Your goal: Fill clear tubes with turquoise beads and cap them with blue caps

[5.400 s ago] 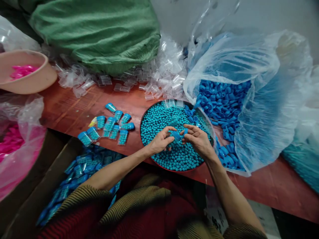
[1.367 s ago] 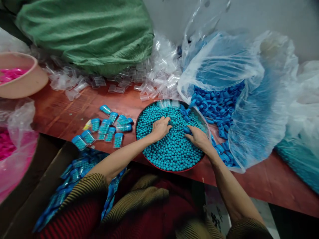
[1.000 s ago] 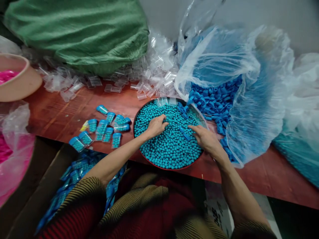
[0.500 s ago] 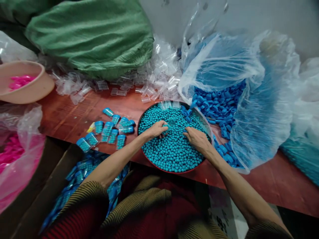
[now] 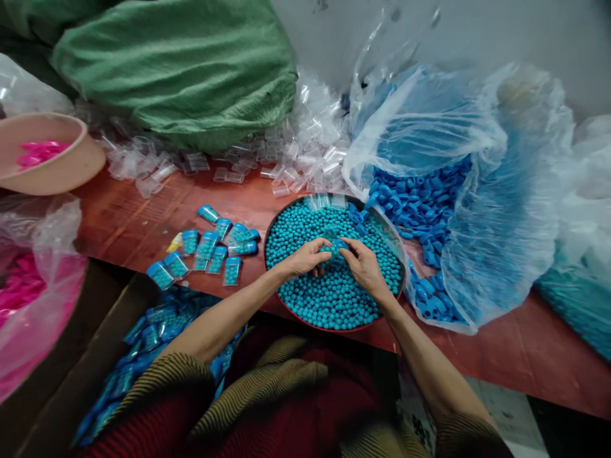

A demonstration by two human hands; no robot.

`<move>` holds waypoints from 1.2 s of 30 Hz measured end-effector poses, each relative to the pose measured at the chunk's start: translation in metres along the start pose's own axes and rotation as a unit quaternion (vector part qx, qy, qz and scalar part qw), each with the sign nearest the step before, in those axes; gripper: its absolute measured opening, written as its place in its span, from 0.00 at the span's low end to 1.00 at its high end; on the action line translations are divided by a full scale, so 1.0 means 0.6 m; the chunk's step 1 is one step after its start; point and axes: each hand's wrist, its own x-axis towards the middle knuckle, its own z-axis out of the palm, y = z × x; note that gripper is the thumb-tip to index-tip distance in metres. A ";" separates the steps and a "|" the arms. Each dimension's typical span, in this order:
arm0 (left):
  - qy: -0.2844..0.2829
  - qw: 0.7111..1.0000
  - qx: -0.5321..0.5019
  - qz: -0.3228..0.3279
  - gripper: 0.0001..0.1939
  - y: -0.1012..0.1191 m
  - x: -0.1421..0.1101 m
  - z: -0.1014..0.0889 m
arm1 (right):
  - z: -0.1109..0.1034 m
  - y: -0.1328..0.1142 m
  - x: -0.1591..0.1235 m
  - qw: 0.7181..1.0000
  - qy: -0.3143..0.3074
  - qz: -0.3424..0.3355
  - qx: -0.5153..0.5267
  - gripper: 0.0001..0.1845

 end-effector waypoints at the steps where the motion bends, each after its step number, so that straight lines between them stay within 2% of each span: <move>1: 0.011 1.000 0.009 0.004 0.17 0.001 -0.001 0.004 | 0.001 -0.002 -0.005 1.000 0.005 -0.026 -0.016 0.16; 3: 0.026 0.999 0.022 0.013 0.18 0.002 -0.004 0.011 | 0.001 -0.007 -0.016 0.998 -0.004 -0.061 -0.032 0.18; 5: 0.024 0.999 0.023 0.022 0.19 0.003 -0.005 0.016 | 0.000 -0.012 -0.025 0.998 -0.005 -0.051 -0.023 0.19; 9: -0.001 0.999 0.027 0.033 0.23 -0.003 -0.004 0.019 | -0.005 -0.014 -0.029 0.994 -0.002 0.077 0.080 0.17; 12: -0.008 0.998 0.034 0.047 0.26 -0.010 -0.004 0.019 | -0.013 -0.012 -0.025 0.981 -0.018 0.117 0.155 0.19; 15: -0.007 0.996 0.041 0.077 0.25 -0.014 -0.007 0.019 | -0.024 -0.016 -0.022 0.989 -0.065 0.076 0.104 0.18; 18: -0.002 0.995 0.045 0.090 0.22 -0.015 -0.011 0.021 | -0.035 -0.022 -0.022 0.996 -0.087 -0.021 -0.025 0.17; 20: 0.001 0.995 0.044 0.086 0.21 -0.012 -0.013 0.023 | -0.038 -0.023 -0.022 0.991 -0.093 -0.064 -0.069 0.17; 22: 0.005 0.996 0.042 0.077 0.23 -0.008 -0.013 0.025 | -0.038 -0.023 -0.023 0.992 -0.094 -0.060 -0.063 0.17; 26: 0.009 0.996 0.051 0.076 0.27 -0.005 -0.012 0.026 | -0.035 -0.022 -0.027 0.997 -0.080 0.009 -0.017 0.21; 31: 0.046 0.994 0.045 0.089 0.23 -0.014 -0.013 0.034 | -0.031 -0.024 -0.028 0.995 -0.086 -0.022 -0.035 0.18; 34: 0.070 0.994 0.020 0.084 0.21 -0.015 -0.014 0.038 | -0.026 -0.017 -0.026 0.995 -0.101 0.008 0.012 0.19; 36: 0.061 0.995 0.012 0.079 0.23 -0.010 -0.015 0.037 | -0.022 -0.012 -0.027 0.995 -0.093 0.029 0.039 0.20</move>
